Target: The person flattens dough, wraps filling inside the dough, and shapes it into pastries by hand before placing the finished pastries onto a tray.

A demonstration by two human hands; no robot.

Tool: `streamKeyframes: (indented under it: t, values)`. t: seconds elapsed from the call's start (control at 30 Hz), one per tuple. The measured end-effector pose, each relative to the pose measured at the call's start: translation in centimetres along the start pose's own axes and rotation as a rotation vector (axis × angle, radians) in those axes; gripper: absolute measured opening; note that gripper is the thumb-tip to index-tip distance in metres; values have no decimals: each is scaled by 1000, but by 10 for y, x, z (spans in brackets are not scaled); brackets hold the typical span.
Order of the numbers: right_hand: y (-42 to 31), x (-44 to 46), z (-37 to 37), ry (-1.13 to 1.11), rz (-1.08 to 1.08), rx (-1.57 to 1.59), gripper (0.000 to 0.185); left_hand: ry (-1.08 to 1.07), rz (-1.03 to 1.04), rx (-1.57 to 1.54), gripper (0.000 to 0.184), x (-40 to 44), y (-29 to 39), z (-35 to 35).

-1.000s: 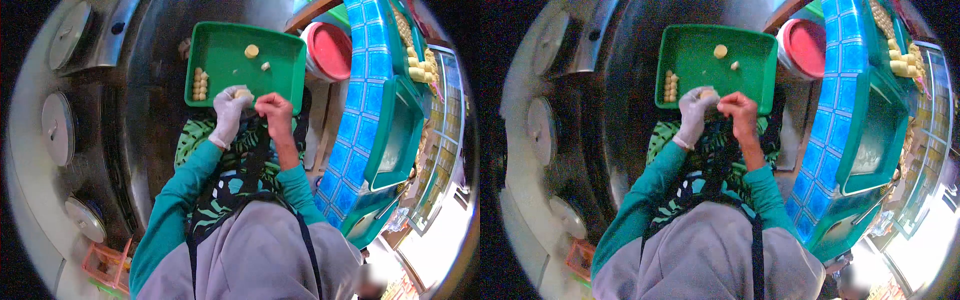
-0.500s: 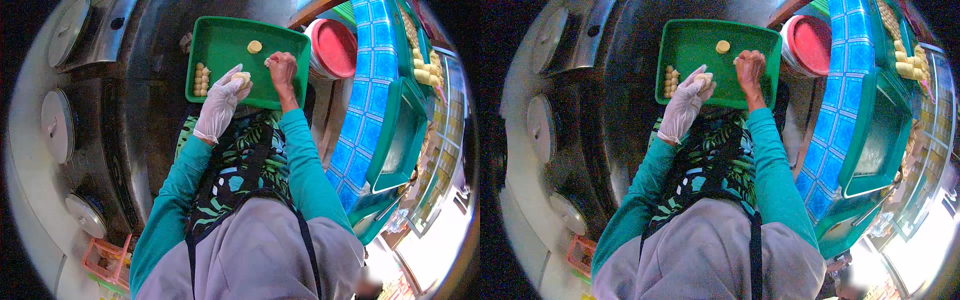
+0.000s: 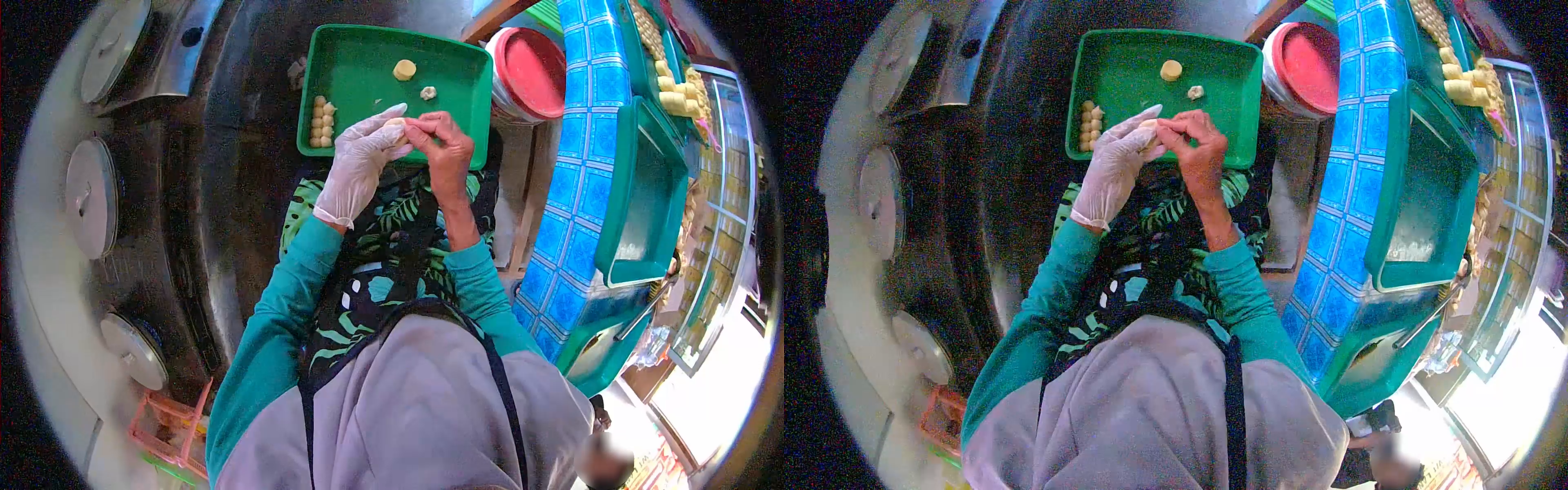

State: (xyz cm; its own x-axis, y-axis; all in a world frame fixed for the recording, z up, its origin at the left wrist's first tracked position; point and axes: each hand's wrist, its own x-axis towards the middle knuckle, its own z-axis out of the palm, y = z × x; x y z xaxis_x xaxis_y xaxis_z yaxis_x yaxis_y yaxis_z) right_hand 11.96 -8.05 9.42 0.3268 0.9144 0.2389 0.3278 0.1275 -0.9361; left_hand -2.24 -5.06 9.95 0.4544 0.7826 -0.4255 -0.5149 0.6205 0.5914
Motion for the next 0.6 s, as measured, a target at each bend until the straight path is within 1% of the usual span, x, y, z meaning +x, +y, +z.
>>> streamKeyframes:
  t: [0.03, 0.07, 0.1, 0.13, 0.2, 0.23, 0.3, 0.33, 0.4, 0.43, 0.57, 0.6]
  values:
    - [5, 1, -2, -3, -1, 3, 14, -4, 4, 14, 44, 0, -1, 0]
    - [12, 4, -6, -55, 334, 326, 15, -3, 4, 15, 44, 0, -2, -1]
    - [14, 5, -8, -102, 670, 648, 17, -15, 24, 78, 42, 0, -2, -2]
    - [15, 4, -9, -96, 670, 649, 17, -30, 44, 142, 40, 0, -3, -3]
    - [16, 6, -8, -103, 836, 922, 20, -32, 77, 166, 38, 1, -1, -1]
    - [15, 4, -6, -103, 835, 921, 20, -24, 112, 186, 36, 1, 0, 0]
    - [10, -4, 2, 30, 625, 536, 18, -16, 122, 178, 35, -1, 4, 6]
    - [6, -8, 6, 25, 626, 539, 18, -10, 127, 172, 34, -3, 6, 8]
    - [-6, -15, 8, 81, -215, -344, 20, -9, 134, 184, 36, -3, 6, 8]
    - [-11, -16, 8, 68, -255, -388, 22, -13, 135, 196, 39, -2, 5, 8]
    - [-12, -17, 0, 11, -281, -450, 24, -71, 81, 210, 46, 4, -3, 0]
    - [-15, -17, 0, -44, -340, -446, 29, -68, 57, -97, 52, 5, -3, 4]
